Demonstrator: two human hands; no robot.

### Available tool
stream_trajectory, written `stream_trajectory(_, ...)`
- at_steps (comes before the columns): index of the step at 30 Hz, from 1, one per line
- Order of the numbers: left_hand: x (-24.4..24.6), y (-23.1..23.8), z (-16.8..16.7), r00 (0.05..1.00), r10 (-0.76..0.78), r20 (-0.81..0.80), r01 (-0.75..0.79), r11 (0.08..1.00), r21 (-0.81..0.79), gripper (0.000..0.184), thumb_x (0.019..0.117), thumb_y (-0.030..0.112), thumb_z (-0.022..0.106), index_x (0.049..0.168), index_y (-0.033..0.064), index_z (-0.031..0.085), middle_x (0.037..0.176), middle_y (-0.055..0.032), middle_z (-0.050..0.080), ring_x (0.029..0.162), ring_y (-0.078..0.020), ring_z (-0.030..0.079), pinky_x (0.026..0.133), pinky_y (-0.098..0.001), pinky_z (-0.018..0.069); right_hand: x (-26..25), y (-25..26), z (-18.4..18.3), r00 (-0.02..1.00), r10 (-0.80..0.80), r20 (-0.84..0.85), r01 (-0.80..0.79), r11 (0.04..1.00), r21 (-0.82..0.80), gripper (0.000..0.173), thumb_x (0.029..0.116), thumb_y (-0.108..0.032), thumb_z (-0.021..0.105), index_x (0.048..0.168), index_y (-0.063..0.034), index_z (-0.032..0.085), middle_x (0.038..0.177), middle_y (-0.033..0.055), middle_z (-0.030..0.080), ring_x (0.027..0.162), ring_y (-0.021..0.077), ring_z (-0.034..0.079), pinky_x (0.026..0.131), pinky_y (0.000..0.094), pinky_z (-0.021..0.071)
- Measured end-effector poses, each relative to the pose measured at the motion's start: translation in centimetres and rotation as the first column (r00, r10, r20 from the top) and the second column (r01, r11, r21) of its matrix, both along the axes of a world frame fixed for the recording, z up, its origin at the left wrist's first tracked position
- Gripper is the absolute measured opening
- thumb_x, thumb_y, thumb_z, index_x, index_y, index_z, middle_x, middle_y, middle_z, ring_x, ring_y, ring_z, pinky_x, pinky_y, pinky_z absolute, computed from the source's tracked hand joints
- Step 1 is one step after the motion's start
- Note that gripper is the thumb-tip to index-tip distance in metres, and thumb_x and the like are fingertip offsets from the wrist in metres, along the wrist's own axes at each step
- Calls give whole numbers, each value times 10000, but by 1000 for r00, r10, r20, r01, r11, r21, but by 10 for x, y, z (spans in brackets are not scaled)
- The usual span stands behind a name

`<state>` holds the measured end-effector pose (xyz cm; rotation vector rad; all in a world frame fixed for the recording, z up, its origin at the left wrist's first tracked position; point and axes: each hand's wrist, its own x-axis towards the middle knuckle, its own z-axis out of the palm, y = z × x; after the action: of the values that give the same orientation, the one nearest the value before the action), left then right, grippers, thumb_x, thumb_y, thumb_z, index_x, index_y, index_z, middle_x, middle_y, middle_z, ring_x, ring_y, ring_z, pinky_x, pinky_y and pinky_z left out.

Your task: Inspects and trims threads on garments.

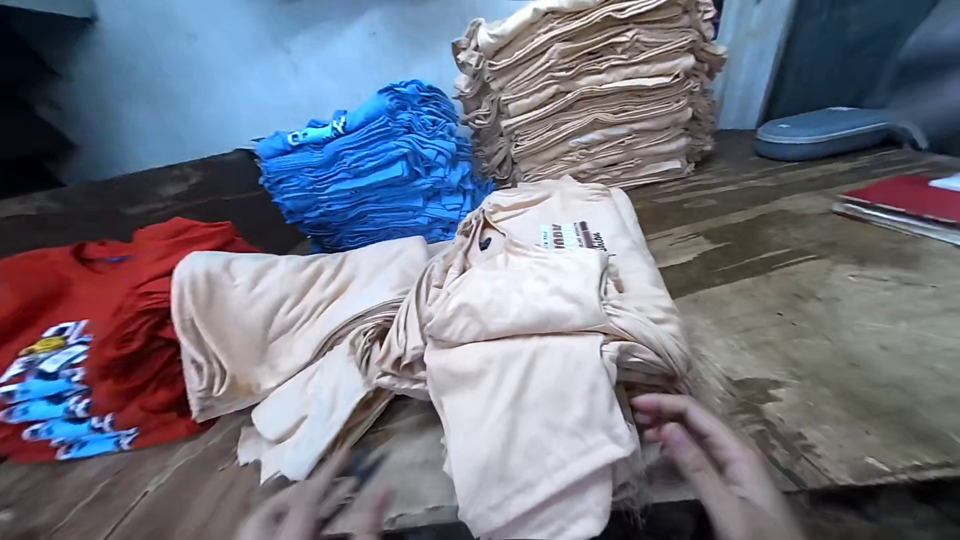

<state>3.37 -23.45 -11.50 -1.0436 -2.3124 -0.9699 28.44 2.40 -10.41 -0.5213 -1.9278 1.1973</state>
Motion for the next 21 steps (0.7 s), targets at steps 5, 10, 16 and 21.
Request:
stream_trajectory(5, 65, 68, 29, 907, -420, -15, 420, 906, 52, 383, 928, 289, 771, 1233, 60, 733, 1075, -184, 684, 936, -245, 659, 824, -381, 561, -17, -23, -9, 991, -132, -22, 132, 991, -12, 250, 960, -232, 725, 1116, -38, 747, 1084, 55, 706, 911, 84, 669, 750, 242, 575)
stream_trajectory(10, 80, 107, 48, 854, -447, -267, 451, 891, -49, 136, 973, 261, 690, 1037, 191, 789, 928, -18, 719, 806, -190, 613, 701, -376, 446, -15, -25, -13, 954, -261, -148, 253, 965, -74, 45, 893, -96, 778, 912, -56, 780, 911, 19, 723, 791, 67, 674, 678, 210, 574)
stream_trajectory(16, 93, 134, 70, 820, -444, -360, 414, 896, -161, 187, 959, 257, 680, 1068, 163, 799, 944, -35, 723, 796, -219, 624, 684, -385, 454, -23, -20, -10, 922, -308, -235, 271, 946, -178, 72, 954, -65, 688, 963, -29, 749, 928, 33, 706, 801, 73, 672, 714, 212, 582)
stream_trajectory(21, 92, 152, 61, 786, -485, -383, 434, 875, -217, 169, 933, 317, 674, 964, 205, 797, 888, 10, 716, 755, -193, 624, 640, -367, 458, -35, -18, -9, 881, -303, -363, 304, 951, -57, 54, 932, -69, 710, 923, -37, 753, 911, 29, 707, 835, 80, 679, 739, 204, 588)
